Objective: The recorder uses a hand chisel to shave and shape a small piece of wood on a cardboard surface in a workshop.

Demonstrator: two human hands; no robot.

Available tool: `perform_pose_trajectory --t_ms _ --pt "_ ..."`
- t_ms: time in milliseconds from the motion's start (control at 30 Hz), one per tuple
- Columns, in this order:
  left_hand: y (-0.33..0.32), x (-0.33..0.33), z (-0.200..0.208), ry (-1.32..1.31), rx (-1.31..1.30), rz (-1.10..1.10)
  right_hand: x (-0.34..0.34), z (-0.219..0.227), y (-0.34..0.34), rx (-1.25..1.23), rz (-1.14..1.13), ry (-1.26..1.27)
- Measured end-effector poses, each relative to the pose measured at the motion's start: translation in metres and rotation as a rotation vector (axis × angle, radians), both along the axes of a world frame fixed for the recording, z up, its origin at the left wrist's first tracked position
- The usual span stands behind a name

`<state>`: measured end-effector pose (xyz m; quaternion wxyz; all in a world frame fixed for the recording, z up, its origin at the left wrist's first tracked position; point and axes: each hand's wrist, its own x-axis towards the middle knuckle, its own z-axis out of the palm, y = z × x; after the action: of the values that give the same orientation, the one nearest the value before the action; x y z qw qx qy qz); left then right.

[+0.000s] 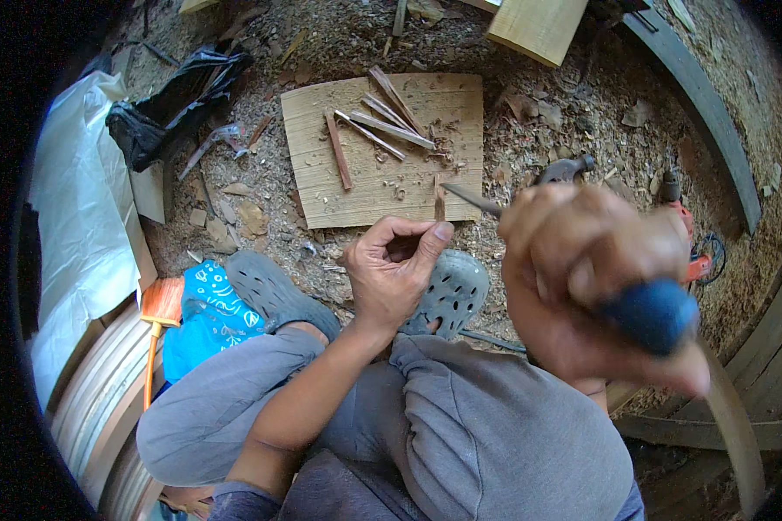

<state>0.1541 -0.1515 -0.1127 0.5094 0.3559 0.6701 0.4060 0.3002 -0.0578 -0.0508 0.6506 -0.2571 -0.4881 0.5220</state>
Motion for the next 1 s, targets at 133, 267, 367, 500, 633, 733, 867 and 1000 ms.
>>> perform_pose_trajectory --t_ms 133,267,367,500,633,733,867,1000 --pt "0.000 0.003 -0.004 0.034 0.038 0.025 -0.012 0.011 -0.003 0.170 0.100 -0.031" --pt "0.006 0.007 -0.005 0.108 0.110 0.011 -0.028 -0.024 -0.006 -0.107 0.039 -0.102" --pt "0.002 0.003 -0.001 0.079 0.044 0.037 -0.021 -0.004 -0.008 0.027 0.076 -0.005" --pt "0.003 0.004 0.001 0.187 0.133 0.003 -0.033 -0.035 -0.010 -0.129 0.024 -0.122" --pt "0.000 0.002 -0.002 0.099 0.045 0.051 -0.030 -0.028 -0.016 -0.030 0.014 -0.011" --pt "0.008 0.009 -0.007 0.062 0.079 0.060 -0.035 -0.045 -0.007 -0.054 0.016 -0.207" --pt "-0.003 0.004 -0.008 0.070 0.075 0.076 -0.040 -0.052 -0.018 -0.058 0.040 -0.196" --pt "0.000 0.004 -0.003 0.088 0.072 0.034 -0.033 -0.032 -0.021 -0.086 0.008 -0.157"
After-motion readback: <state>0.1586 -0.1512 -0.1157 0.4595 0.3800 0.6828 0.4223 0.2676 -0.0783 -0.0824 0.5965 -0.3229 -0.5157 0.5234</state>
